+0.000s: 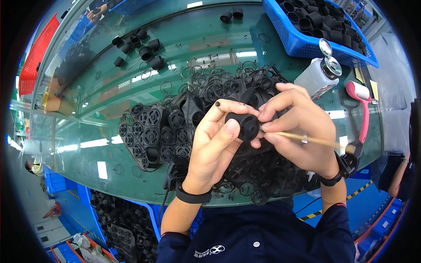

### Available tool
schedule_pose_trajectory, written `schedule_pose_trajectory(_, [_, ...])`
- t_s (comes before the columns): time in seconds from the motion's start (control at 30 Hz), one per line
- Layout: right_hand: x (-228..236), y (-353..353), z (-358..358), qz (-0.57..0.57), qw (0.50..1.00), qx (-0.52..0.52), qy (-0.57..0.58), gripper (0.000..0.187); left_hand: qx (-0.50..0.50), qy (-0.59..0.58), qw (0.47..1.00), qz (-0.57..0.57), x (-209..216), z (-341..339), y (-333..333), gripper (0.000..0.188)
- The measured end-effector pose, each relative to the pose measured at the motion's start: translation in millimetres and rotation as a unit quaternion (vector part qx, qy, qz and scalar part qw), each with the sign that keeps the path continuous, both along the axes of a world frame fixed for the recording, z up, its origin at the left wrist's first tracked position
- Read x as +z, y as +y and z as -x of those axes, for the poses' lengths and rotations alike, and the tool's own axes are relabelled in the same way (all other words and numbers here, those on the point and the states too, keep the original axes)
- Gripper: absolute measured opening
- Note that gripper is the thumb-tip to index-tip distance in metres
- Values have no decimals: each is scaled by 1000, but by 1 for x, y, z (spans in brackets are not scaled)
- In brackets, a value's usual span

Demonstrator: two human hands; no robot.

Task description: Cleaning and inspecting black rubber industrial components using a wooden pick and a wipe on a glass workstation.

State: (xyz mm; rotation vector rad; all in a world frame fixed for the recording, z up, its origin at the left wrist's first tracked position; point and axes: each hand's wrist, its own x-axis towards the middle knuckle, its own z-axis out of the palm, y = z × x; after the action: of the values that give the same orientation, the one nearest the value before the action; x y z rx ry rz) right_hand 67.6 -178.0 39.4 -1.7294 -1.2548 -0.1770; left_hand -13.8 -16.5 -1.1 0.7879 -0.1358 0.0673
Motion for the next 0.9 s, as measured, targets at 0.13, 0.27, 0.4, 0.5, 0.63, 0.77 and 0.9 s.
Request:
schedule_pose_trajectory(0.13, [-14,7,5,-4,954,-87,-287,16,26,30,999,1,0,-3,-3,30])
schedule_pose_trajectory(0.27, [-14,10,10,15,980,-84,-177,15,-7,52,995,80,-5,-1,1,29])
schedule_pose_trajectory(0.4, [-21,8,4,-209,930,6,302,7,-67,38,989,123,-6,-3,4,30])
schedule_pose_trajectory(0.5, [-16,5,-3,-243,906,-20,347,10,-75,17,988,134,-8,-5,2,33])
schedule_pose_trajectory(0.63, [-8,2,1,-196,924,-74,319,12,-19,42,997,68,-5,-5,-1,36])
schedule_pose_trajectory(0.77, [-3,-10,-16,-140,940,-37,308,18,-7,52,998,31,1,-7,-3,34])
schedule_pose_trajectory(0.9, [6,-40,-8,-14,941,-46,334,23,-40,60,997,36,-5,-3,-4,25])
